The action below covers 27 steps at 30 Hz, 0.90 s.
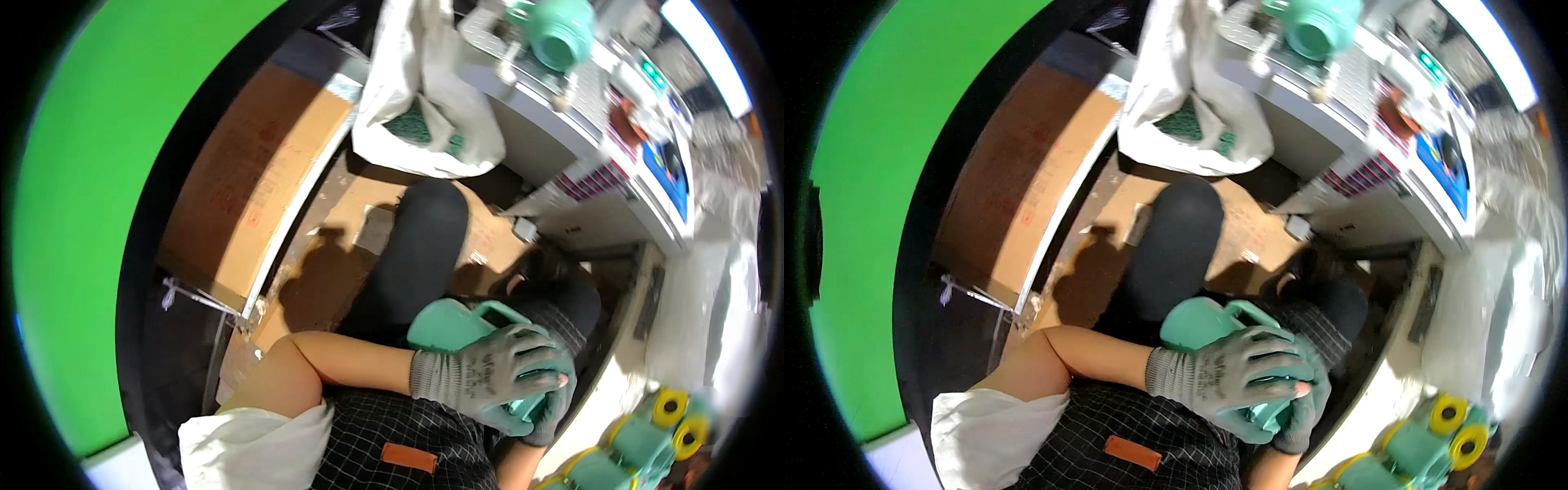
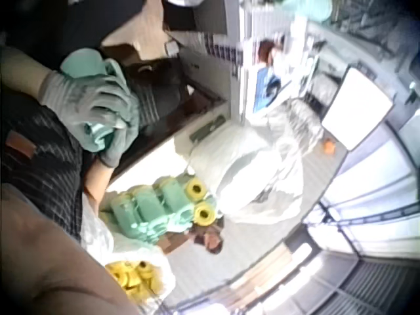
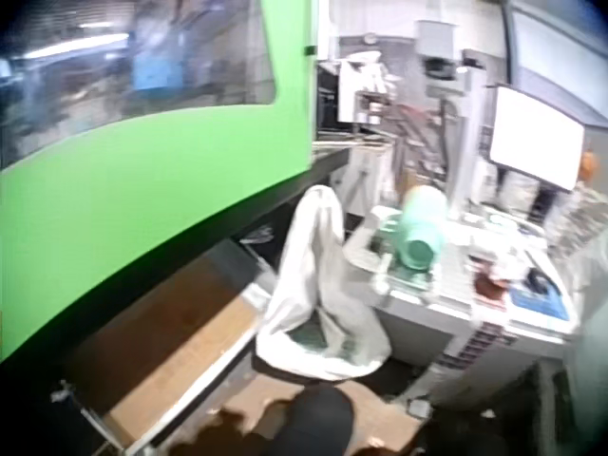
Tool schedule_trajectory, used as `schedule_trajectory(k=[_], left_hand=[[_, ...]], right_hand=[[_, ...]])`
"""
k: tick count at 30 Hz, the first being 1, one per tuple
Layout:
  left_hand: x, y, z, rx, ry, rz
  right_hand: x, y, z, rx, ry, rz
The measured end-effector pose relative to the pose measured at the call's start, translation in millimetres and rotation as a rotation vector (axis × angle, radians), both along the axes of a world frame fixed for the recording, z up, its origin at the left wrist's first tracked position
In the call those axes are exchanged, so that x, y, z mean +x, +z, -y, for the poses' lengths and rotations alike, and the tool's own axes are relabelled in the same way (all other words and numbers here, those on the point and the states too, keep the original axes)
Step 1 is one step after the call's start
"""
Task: The person assembles teal plastic containers by inserting green mesh filters into the openings and screwing on yellow lids. They handle the containers one at a time, placing the finished units on a nearby table.
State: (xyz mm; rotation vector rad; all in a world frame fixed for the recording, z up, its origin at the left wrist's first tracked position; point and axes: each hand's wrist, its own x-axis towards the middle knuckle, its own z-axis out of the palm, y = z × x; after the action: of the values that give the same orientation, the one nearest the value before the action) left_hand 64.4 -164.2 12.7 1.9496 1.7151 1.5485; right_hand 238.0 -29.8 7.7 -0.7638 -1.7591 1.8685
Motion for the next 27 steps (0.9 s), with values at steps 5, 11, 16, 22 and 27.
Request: schedule_trajectory(k=[5, 11, 16, 22, 27], left_hand=[[-102.3, -65.5, 62.0, -0.014, 0.568, 0.054], [-181.9, -318.1, 140.8, -0.723, 1.089, 0.430], [-234.9, -422.4, 113.4, -1.200, 1.023, 0.223], [-282.9, -521.0, 79.2, -1.111, 1.211, 0.212], [-300.3, -575.1, 68.6, -1.237, 0.921, -0.161]], right_hand=[[-1.4, 2.4, -18.5, -0.025, -0.046, 0.114], [-14.5, -5.1, -29.6, -0.094, -0.084, 0.184], [-21.7, 3.2, -27.4, -0.167, -0.139, 0.289], [-30.5, 19.0, -41.4, -0.089, -0.005, 0.428], [-40.2, 29.5, -35.9, -0.125, -0.005, 0.428]])
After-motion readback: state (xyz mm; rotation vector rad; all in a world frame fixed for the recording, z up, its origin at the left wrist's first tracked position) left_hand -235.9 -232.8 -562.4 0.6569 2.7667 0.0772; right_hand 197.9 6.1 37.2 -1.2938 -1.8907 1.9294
